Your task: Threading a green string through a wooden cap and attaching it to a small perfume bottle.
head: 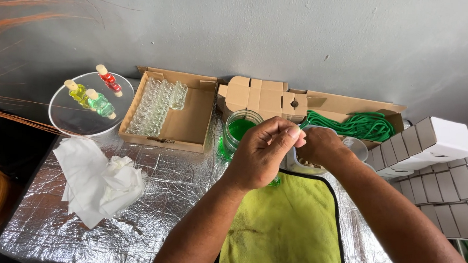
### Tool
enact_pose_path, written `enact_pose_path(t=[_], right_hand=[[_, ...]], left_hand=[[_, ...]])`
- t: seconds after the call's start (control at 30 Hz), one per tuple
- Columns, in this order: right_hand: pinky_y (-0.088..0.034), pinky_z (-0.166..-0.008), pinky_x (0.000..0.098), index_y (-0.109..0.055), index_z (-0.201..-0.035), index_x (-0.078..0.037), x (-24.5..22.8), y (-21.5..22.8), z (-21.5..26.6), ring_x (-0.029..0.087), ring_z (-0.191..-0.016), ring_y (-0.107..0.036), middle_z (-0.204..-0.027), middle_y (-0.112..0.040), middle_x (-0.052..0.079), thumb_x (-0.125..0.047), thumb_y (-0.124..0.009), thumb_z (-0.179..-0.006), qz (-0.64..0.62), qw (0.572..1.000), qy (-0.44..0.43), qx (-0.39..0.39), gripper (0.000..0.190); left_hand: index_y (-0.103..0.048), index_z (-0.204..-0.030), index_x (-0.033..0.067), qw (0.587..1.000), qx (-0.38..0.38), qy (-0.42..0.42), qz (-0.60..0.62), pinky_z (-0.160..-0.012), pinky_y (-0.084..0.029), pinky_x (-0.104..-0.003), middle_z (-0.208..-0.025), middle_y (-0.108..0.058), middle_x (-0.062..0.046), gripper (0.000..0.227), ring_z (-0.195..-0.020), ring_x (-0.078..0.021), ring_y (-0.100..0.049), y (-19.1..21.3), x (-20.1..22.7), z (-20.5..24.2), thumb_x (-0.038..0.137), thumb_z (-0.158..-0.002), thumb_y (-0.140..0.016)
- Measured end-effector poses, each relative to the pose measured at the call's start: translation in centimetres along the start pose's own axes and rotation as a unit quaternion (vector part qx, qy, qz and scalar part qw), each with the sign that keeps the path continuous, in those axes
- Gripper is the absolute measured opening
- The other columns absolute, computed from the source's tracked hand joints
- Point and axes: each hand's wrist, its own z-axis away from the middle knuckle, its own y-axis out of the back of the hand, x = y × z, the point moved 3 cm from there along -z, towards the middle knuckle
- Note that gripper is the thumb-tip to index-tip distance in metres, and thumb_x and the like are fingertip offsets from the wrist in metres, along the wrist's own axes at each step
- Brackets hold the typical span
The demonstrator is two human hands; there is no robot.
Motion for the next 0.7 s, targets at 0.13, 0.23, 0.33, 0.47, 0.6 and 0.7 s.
enact_pose_path(t=[0.13,0.23,0.33,0.47,0.6,0.7], right_hand=[[-0.06,-0.083,0.039,-0.079,-0.09,-0.02,-0.4,0.3,0.4,0.025,-0.098,-0.078,-0.09,-0.081,0.003,-0.052,-0.064,-0.081,-0.006,1.0,-0.003,-0.017,0.037],[-0.06,-0.084,0.0375,-0.079,-0.09,-0.021,-0.6,0.7,0.8,0.023,-0.098,-0.078,-0.091,-0.081,0.001,-0.047,-0.068,-0.081,0.008,1.0,-0.011,-0.022,0.03],[-0.059,-0.087,0.0378,-0.079,-0.092,-0.021,0.0,-0.4,0.1,0.022,-0.103,-0.077,-0.094,-0.081,0.0,-0.053,-0.065,-0.081,-0.006,1.0,-0.004,-0.022,0.036],[-0.061,-0.083,0.0404,-0.08,-0.097,-0.018,0.0,3.4,4.1,0.026,-0.094,-0.078,-0.088,-0.081,0.004,-0.039,-0.06,-0.086,-0.059,0.998,-0.007,-0.001,0.031],[-0.058,-0.081,0.0507,-0.074,-0.107,0.0,1.9,5.1,7.3,0.037,-0.083,-0.074,-0.083,-0.077,0.024,-0.014,-0.067,-0.086,-0.354,0.922,0.081,0.133,0.026],[-0.061,-0.077,0.0379,-0.073,-0.107,0.001,3.9,5.7,9.5,0.023,-0.077,-0.074,-0.085,-0.076,0.015,-0.002,-0.069,-0.09,-0.6,0.752,0.176,0.211,0.018]], left_hand=[[-0.07,-0.097,0.0041,1.0,0.004,-0.003,-0.001,-0.075,-0.049,-0.026,-0.082,-0.07,-0.007,0.02,-0.082,-0.0061,-0.057,-0.1,0.4,-0.1,0.018,-0.107,-0.06],[-0.07,-0.098,0.0038,1.0,0.003,0.003,-0.001,-0.077,-0.05,-0.027,-0.083,-0.071,-0.009,0.021,-0.083,-0.0068,-0.057,-0.3,0.2,0.2,0.019,-0.107,-0.06],[-0.07,-0.097,0.0032,1.0,0.006,0.004,0.003,-0.077,-0.05,-0.027,-0.084,-0.071,-0.009,0.02,-0.083,-0.0072,-0.058,-0.2,-0.3,0.1,0.018,-0.107,-0.061],[-0.07,-0.096,0.0043,1.0,0.011,0.017,-0.003,-0.075,-0.05,-0.027,-0.079,-0.069,-0.007,0.02,-0.081,-0.006,-0.057,-0.3,-0.5,0.1,0.019,-0.106,-0.061],[-0.069,-0.094,0.0044,1.0,-0.001,0.023,0.002,-0.074,-0.05,-0.029,-0.074,-0.064,-0.005,0.021,-0.078,-0.0075,-0.055,-0.7,-0.9,0.2,0.018,-0.106,-0.06],[-0.068,-0.096,0.0051,0.998,-0.025,0.052,-0.028,-0.076,-0.055,-0.029,-0.082,-0.068,-0.007,0.021,-0.082,-0.012,-0.062,-1.3,-1.7,0.4,0.021,-0.105,-0.058]])
